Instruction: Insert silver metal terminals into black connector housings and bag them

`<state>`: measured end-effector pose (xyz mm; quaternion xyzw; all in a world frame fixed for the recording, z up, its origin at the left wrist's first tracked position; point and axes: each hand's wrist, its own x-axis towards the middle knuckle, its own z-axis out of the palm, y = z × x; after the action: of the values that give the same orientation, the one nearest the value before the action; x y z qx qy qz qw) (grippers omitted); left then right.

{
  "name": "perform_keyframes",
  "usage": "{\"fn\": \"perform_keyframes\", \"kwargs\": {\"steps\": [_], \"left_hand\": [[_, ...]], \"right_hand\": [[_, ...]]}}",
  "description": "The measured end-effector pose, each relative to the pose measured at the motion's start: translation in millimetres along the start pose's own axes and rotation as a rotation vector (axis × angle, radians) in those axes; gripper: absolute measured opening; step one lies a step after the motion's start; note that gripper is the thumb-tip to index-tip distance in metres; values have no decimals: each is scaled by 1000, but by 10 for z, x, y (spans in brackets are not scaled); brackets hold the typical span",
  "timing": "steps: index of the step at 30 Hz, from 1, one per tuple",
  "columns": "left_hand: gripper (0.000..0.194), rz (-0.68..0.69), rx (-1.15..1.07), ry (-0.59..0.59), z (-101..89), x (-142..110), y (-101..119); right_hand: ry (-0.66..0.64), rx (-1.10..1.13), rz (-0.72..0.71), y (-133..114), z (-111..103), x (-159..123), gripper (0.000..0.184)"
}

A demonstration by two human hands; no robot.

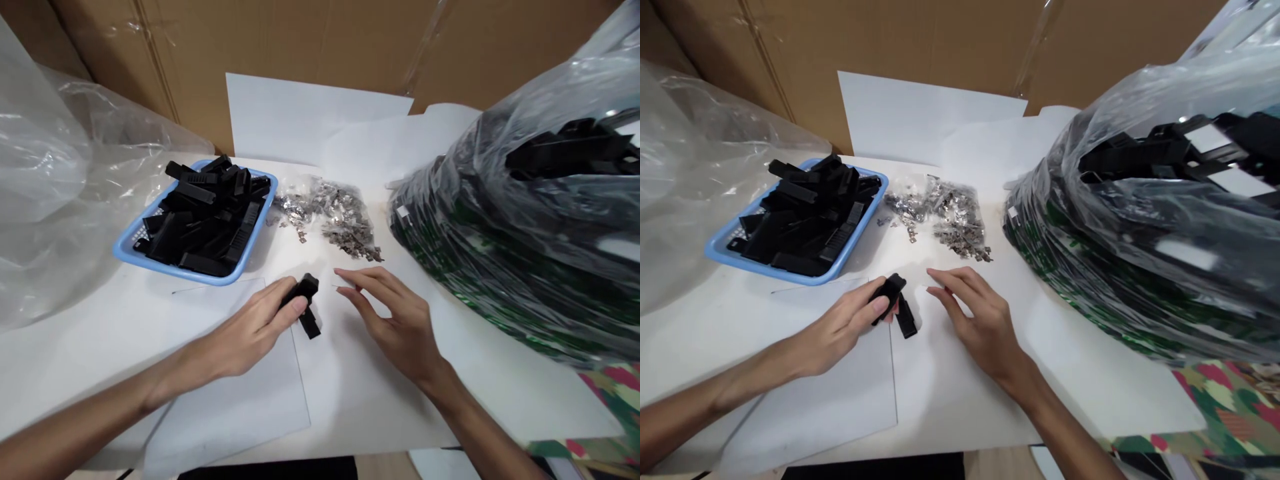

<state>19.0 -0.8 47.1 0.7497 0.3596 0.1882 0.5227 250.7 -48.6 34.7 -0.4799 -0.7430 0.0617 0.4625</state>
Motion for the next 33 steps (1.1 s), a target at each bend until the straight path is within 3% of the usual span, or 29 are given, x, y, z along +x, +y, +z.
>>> {"fn": "perform_keyframes", "kwargs": {"steps": [4, 10, 13, 18, 24, 33], "left_hand": [[34, 5, 63, -135, -20, -33, 26], [31, 120, 263, -115, 9, -55, 5], [30, 169, 306, -33, 37, -35, -78], [25, 220, 193, 124, 35, 53, -255], [20, 299, 220, 164, 56, 86, -285], [18, 372, 258, 262, 110, 40, -234]], "right_hand": [[4, 161, 167, 29, -44, 4, 29], [-101, 346, 321, 26, -50, -5, 27], [-158, 331, 302, 11, -51, -7, 30], [-195, 260, 203, -23, -61, -6, 36], [-208, 182, 128, -116, -21, 5, 27], [-288, 126, 121, -157, 5, 50, 29]]}}
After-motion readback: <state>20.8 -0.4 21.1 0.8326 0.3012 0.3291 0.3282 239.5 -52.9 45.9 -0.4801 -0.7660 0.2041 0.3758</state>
